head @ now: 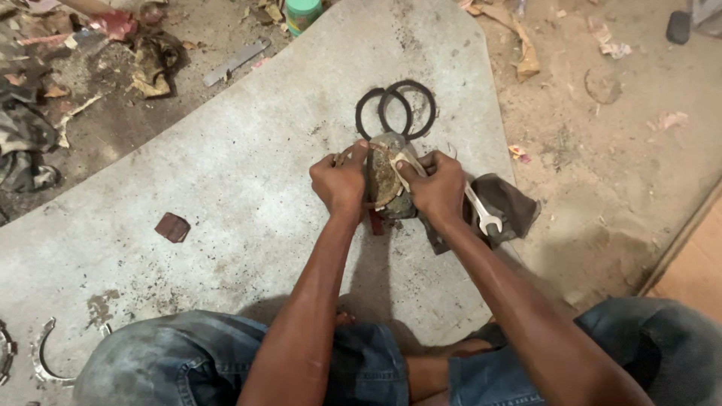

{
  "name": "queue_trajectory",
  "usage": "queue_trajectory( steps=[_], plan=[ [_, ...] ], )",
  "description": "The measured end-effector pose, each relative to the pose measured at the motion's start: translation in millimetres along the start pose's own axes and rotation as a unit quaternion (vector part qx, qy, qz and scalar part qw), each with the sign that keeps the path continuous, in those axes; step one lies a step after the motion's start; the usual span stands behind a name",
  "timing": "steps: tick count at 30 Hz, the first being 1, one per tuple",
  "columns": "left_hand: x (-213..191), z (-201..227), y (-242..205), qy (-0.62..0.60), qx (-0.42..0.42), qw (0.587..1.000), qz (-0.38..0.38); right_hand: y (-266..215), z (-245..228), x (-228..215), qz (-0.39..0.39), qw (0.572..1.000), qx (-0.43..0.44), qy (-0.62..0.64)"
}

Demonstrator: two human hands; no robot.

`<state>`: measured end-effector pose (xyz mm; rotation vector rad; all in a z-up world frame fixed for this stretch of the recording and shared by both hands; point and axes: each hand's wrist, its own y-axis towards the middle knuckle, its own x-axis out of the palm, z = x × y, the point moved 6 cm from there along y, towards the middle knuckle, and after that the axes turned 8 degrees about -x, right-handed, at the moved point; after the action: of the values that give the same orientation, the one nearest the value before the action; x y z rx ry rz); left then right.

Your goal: The person sits on the floor and uses a wrench to scrape and clean a circular metal part resting on a stone. After scraping, the person uses a cloth to wipe the surface of the metal part.

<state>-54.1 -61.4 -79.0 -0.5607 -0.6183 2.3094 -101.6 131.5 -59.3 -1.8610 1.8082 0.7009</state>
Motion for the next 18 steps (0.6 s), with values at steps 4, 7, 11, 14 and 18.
queue_trajectory(
  steps=[4, 7, 11, 14, 18],
  plan=[
    [1, 4, 1, 0.029, 0.034, 0.999, 0.009, 0, 2, -2, -0.037, 0.999, 0.015, -0.011],
    [3, 0, 3, 0.041, 0.045, 0.998, 0.011, 14, -3, 8, -0.024, 0.999, -0.029, 0.0],
    [0, 3, 4, 0.065, 0.053, 0.996, 0.033, 4, -2, 6, -0.051, 0.999, -0.005, -0.001],
    [3, -5, 6, 0.072, 0.02, 0.997, 0.0, -4, -5, 1, -0.029, 0.998, -0.037, -0.036],
    [0, -1, 4, 0.047, 0.079, 0.995, 0.033, -3, -6, 3, -0.009, 1.0, -0.028, -0.01]
  ],
)
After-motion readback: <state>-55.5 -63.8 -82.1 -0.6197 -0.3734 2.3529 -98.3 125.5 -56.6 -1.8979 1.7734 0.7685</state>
